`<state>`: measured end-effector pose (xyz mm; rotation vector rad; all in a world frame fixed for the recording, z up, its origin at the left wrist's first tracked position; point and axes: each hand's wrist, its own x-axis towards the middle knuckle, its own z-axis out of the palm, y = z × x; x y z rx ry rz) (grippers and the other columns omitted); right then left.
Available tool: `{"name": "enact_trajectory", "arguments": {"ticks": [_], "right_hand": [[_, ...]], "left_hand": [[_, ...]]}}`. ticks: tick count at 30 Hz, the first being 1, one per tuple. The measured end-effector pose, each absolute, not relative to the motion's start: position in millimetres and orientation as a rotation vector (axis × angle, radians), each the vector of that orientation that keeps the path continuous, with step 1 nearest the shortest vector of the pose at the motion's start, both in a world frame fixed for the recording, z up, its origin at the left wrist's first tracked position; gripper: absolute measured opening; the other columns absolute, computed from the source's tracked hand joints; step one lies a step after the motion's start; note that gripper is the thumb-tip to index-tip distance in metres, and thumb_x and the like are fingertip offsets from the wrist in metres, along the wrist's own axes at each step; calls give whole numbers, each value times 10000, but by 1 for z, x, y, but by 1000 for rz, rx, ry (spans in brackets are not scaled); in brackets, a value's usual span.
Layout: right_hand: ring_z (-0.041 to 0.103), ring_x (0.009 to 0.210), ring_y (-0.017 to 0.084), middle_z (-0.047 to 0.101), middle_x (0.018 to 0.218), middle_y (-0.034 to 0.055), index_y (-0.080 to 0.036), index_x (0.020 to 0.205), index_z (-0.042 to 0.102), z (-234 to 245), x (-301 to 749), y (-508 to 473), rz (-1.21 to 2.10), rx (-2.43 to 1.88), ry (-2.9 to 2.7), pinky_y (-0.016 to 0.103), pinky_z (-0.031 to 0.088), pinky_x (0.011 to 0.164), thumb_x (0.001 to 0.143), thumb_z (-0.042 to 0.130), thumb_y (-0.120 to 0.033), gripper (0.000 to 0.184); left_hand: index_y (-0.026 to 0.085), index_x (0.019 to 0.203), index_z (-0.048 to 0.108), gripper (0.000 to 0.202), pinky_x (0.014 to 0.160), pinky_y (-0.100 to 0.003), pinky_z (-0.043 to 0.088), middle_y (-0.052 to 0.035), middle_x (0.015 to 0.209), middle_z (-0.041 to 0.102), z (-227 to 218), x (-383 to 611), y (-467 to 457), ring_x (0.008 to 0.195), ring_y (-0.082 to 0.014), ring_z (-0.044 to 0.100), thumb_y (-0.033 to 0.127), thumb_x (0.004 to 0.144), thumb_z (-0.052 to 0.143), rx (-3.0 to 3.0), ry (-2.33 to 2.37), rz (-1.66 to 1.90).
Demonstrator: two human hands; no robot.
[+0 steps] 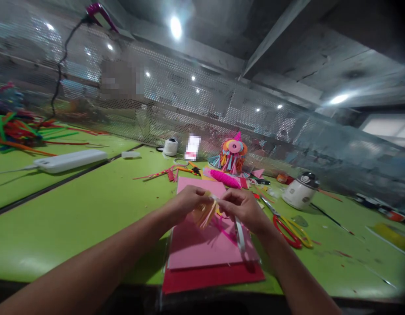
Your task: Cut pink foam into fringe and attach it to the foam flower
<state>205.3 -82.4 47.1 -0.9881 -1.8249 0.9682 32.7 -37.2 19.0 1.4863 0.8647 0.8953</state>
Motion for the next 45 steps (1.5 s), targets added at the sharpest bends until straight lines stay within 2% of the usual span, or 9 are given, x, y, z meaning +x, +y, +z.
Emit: {"name": "enact_trajectory", "arguments": {"ticks": [8,16,29,45], "right_hand": [[417,459,70,479,526,-44,-144,688,601,40,199,-78,850,-1059,-1769,205,341,433,763,616,-345,215],[418,457,70,479,522,-48,-144,691,602,38,201,-75,778,-1099,-1795,204,341,441,762,608,-304,175],[427,470,79,485,524,-40,-145,674,602,39,201,-74,747,-1135,-1833,213,349,449,762,608,-379,250],[426,483,87,475,524,-37,-154,620,562,38,197,-76,647,-1171,-1828,216,340,456,757,604,-368,257]], "left_hand": [[116,595,598,298,481,-239,215,46,495,426,17,35,-38,458,-73,310,407,606,657,1500,865,881],[98,673,650,278,503,-241,230,30,533,463,19,36,-42,478,-74,320,374,651,622,1518,825,874],[113,579,594,223,497,-240,216,42,500,438,25,36,-45,484,-77,314,325,641,628,1588,840,867],[91,620,658,265,527,-244,271,16,515,481,24,38,-45,507,-88,350,355,638,641,1548,813,910]]}}
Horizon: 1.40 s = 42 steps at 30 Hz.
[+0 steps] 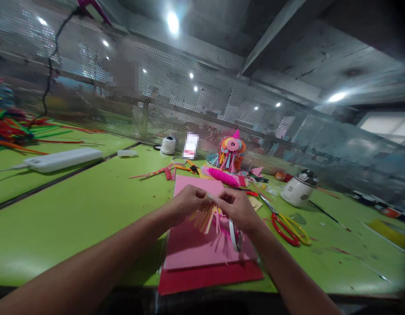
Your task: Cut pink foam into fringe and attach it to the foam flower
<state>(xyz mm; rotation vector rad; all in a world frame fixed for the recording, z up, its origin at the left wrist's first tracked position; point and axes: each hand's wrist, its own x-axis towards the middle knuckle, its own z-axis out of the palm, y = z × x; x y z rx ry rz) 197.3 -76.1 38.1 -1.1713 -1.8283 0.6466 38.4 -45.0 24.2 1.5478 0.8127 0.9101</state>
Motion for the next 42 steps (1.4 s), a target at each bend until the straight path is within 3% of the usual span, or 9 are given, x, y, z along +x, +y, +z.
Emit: {"name": "enact_trajectory", "arguments": {"ticks": [18,36,42], "right_hand": [[424,489,96,476,523,-27,-158,592,544,40,195,-76,589,-1213,-1831,216,339,453,748,592,-312,225],[438,508,90,482,554,-32,-154,635,537,40,203,-75,605,-1252,-1897,212,340,485,768,548,-270,177],[456,505,94,499,546,-26,-155,619,531,39,205,-73,567,-1329,-1922,213,335,480,765,543,-279,193]], "left_hand": [[114,568,590,165,534,-258,272,20,531,447,25,35,-47,518,-93,360,233,676,553,1496,648,902],[123,589,536,229,526,-246,274,39,530,401,25,34,-44,501,-83,332,277,749,480,1620,683,819],[131,598,539,273,520,-244,286,30,514,450,26,35,-43,487,-90,362,318,775,449,1804,763,768]]}}
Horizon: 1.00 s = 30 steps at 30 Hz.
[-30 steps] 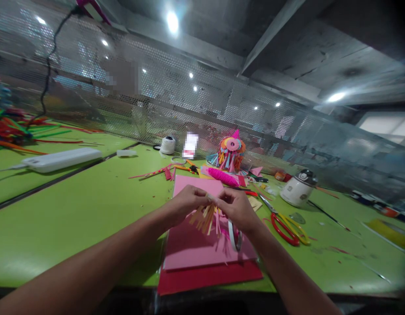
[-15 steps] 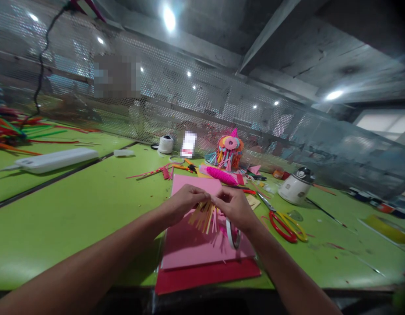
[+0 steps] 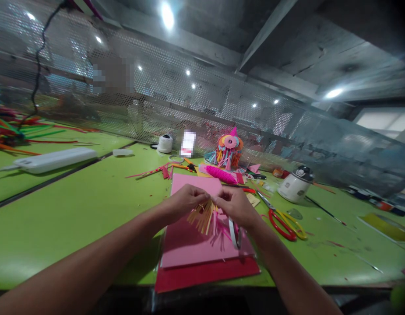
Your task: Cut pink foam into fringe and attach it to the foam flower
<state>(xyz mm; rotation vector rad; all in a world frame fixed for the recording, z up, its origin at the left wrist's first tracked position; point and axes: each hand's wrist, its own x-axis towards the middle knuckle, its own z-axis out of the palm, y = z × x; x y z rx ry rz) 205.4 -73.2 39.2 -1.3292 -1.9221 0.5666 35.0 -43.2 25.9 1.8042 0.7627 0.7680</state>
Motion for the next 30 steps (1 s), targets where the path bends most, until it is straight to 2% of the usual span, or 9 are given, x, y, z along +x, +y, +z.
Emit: {"name": "enact_trajectory", "arguments": {"ticks": [8,15,20,26,30], "right_hand": [[488,532,108,559,563,-2,-151,603,549,42,205,-75,492,-1436,-1961,217,338,490,756,554,-306,217],[497,520,111,563,541,6,-147,569,542,45,209,-74,529,-1467,-1949,221,341,482,754,576,-345,272],[480,523,99,543,578,-13,-153,658,555,44,218,-69,630,-1328,-1927,216,358,478,723,632,-388,256],[442,485,84,511,577,-29,-139,894,619,45,222,-67,858,-1280,-1876,205,360,441,714,647,-415,331],[452,526,86,561,626,3,-139,845,671,44,224,-67,826,-1237,-1920,202,355,455,745,621,-346,235]], "left_hand": [[138,576,507,295,518,-238,287,30,521,437,20,36,-37,504,-93,371,344,779,451,1949,801,789],[144,569,490,278,520,-237,266,43,534,374,21,35,-37,512,-87,320,326,775,446,1961,813,829],[133,594,511,266,515,-240,252,43,541,362,23,34,-37,516,-88,298,316,775,442,1880,806,830],[129,603,516,228,526,-237,260,46,549,347,23,33,-37,525,-87,292,279,757,437,1795,737,826],[136,587,512,215,527,-238,263,46,536,345,23,34,-38,519,-87,294,272,740,445,1770,743,817]]}}
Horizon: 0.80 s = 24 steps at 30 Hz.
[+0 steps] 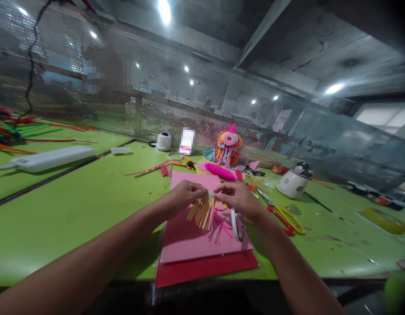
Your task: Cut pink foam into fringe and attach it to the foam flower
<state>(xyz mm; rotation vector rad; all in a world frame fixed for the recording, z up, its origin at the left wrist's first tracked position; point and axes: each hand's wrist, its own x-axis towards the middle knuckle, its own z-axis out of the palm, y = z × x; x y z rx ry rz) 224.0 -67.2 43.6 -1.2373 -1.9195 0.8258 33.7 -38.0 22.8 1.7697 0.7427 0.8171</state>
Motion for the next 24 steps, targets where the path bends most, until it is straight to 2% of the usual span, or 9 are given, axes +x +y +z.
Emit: {"name": "enact_trajectory", "arguments": {"ticks": [4,11,18,24], "right_hand": [[482,577,102,592,651,15,-143,774,682,43,224,-68,784,-1214,-1933,215,376,497,747,610,-293,168],[473,546,97,546,609,-6,-144,693,609,47,222,-70,815,-1200,-1900,222,390,506,732,623,-313,174],[489,567,98,571,642,4,-137,748,650,49,223,-72,846,-1170,-1902,226,399,524,749,604,-290,160],[509,562,106,574,612,-1,-138,692,635,46,224,-70,793,-1196,-1914,237,404,540,737,605,-273,146]], "left_hand": [[141,566,488,225,531,-239,264,43,537,354,24,33,-39,522,-87,300,279,740,451,1765,742,818],[141,585,500,262,544,-241,282,45,548,362,29,33,-43,528,-88,311,329,765,470,1743,701,804],[119,643,540,240,589,-246,321,42,579,392,28,31,-42,552,-87,350,295,786,460,1763,657,811],[122,600,537,230,592,-249,356,36,564,419,30,32,-43,554,-95,390,271,761,468,1756,698,805]]}}
